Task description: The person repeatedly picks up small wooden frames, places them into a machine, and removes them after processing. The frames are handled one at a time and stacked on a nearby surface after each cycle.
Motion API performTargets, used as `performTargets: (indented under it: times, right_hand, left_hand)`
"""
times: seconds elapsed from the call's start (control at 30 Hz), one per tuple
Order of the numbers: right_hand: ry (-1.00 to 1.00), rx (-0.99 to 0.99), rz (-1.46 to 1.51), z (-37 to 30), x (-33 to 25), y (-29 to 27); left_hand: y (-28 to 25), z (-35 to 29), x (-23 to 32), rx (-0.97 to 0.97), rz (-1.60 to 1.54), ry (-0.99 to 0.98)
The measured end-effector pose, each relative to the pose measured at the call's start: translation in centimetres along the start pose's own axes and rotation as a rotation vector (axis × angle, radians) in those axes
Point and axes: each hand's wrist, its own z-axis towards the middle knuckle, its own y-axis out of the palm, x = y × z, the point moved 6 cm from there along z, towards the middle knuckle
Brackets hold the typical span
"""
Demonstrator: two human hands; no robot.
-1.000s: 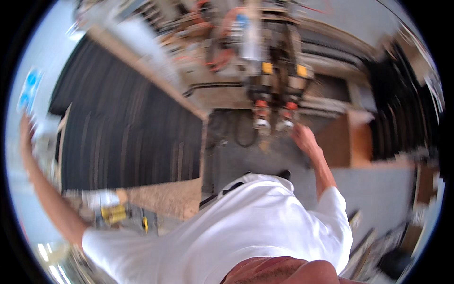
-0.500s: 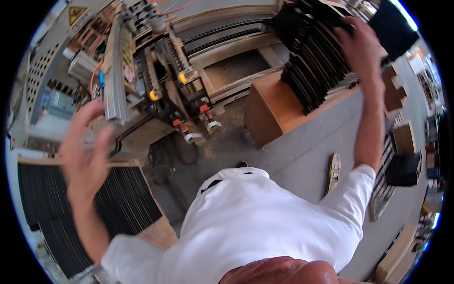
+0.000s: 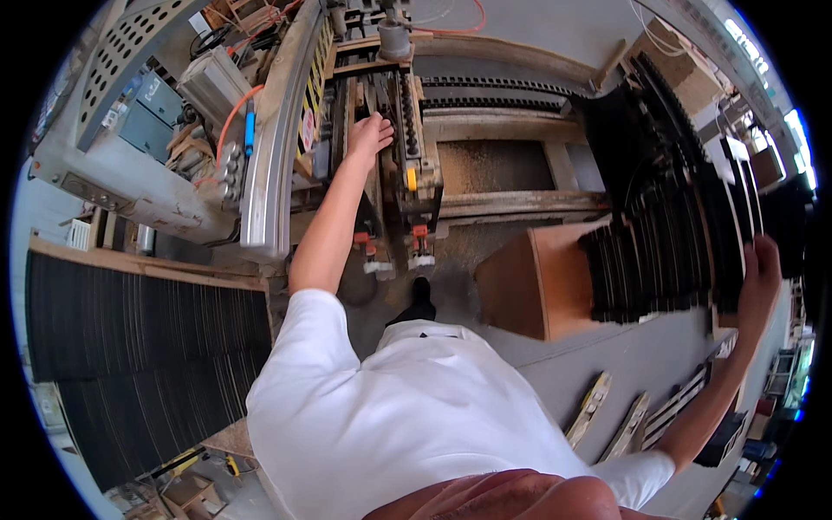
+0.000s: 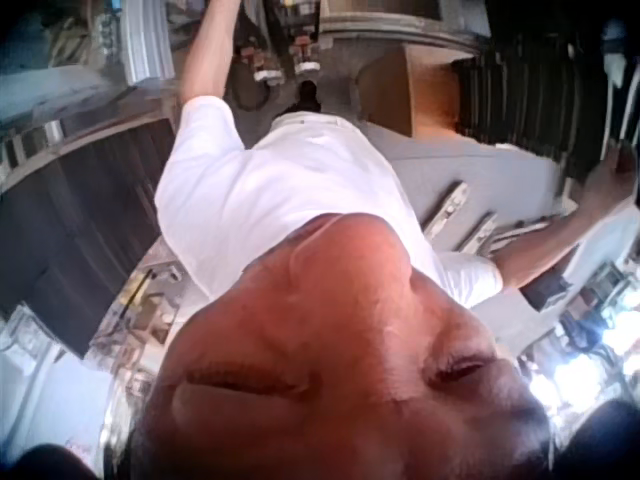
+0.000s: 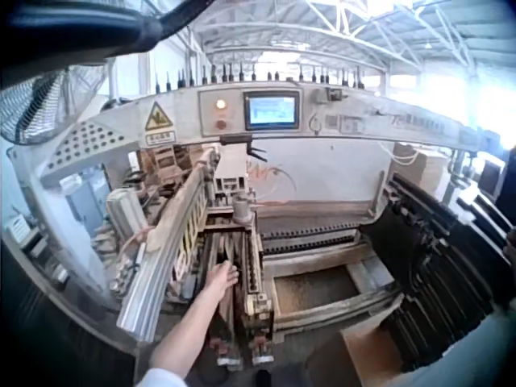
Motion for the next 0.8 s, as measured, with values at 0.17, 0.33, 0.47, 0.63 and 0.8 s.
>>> performTargets:
  times: [0.17, 0.33, 0.47, 0.63, 0.8]
  right_hand:
    - [0.030, -0.049, 0.117, -3.1, -12.2, 3.7]
    - [-0.358, -0.274, 0.118, -3.6, -23.3, 13.4]
    - [-0.384, -0.398, 0.306, -3.3, -25.7, 20.5]
    - [-0.404, -0.471, 0.438, -0.9, -27.3, 28.7]
    - [-0.686, -0.402, 0.527, 2.1, -32.0, 36.9]
  left_hand:
    - [0.3, 14.4, 0.7, 0.190, -0.182, -0.152]
    - [-0.8, 23.6, 0.6, 0.369, -0.443, -0.162]
    - [-1.9, 25.2, 1.1, 0.461, -0.534, -0.172]
    - [-3.0, 23.2, -1.4, 0.422, -0.589, -0.096]
    - [-1.3, 12.8, -5.3, 0.074, -0.781, -0.092]
